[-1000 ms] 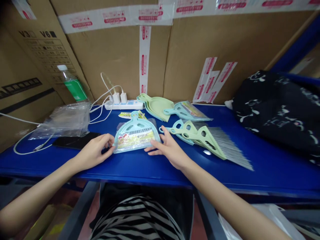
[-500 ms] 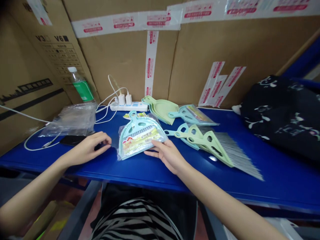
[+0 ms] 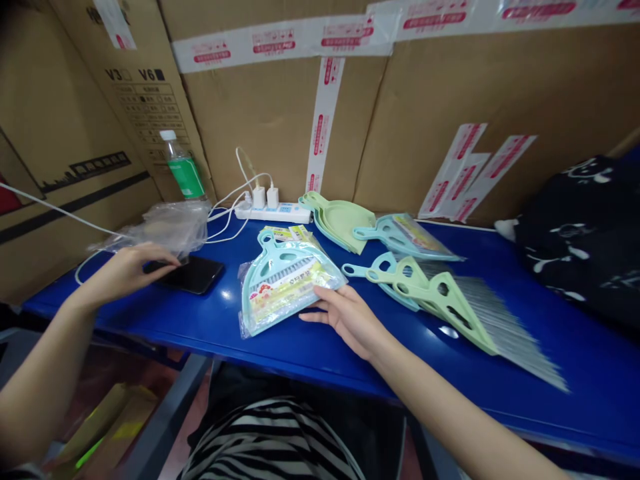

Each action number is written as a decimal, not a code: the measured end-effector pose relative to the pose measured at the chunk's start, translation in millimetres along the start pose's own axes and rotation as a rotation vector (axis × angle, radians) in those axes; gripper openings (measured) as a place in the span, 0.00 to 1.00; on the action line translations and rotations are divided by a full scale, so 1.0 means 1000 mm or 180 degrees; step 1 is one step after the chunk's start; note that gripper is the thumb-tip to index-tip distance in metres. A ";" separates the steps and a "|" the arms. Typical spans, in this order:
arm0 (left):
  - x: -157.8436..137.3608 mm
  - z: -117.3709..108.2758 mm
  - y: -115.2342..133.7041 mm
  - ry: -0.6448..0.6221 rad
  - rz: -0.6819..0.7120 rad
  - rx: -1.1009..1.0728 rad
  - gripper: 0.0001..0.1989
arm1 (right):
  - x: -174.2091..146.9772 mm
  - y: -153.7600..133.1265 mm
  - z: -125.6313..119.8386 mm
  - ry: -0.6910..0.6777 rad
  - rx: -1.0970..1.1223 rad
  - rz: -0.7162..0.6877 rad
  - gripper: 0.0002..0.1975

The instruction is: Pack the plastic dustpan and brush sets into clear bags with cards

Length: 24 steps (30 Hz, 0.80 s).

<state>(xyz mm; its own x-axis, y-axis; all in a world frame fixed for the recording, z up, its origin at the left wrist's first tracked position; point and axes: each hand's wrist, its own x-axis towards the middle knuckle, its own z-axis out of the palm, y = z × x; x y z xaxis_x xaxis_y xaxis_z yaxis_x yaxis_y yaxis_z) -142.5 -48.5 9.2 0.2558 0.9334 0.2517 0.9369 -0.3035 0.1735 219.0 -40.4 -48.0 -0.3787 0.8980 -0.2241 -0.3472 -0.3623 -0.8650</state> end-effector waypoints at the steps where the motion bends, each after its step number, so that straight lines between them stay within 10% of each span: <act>1: -0.001 -0.001 -0.001 0.0003 -0.0021 0.0052 0.19 | 0.000 0.000 0.001 0.0031 0.0034 0.0021 0.12; 16: 0.005 -0.020 -0.014 -0.0536 -0.1117 0.0455 0.21 | -0.002 -0.001 0.004 0.0130 0.0061 0.0108 0.09; 24: 0.039 -0.041 -0.024 -0.1640 -0.1571 -0.0024 0.18 | -0.002 -0.001 0.003 -0.0019 -0.0096 0.0053 0.11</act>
<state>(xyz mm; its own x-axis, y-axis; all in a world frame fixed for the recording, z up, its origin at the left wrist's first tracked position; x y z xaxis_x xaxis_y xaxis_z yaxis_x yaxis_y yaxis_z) -164.7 -12.7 53.8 -0.1159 0.9334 -0.3395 0.9712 0.1782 0.1583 218.1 -42.9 -45.4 -0.3895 0.8903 -0.2359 -0.3149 -0.3694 -0.8743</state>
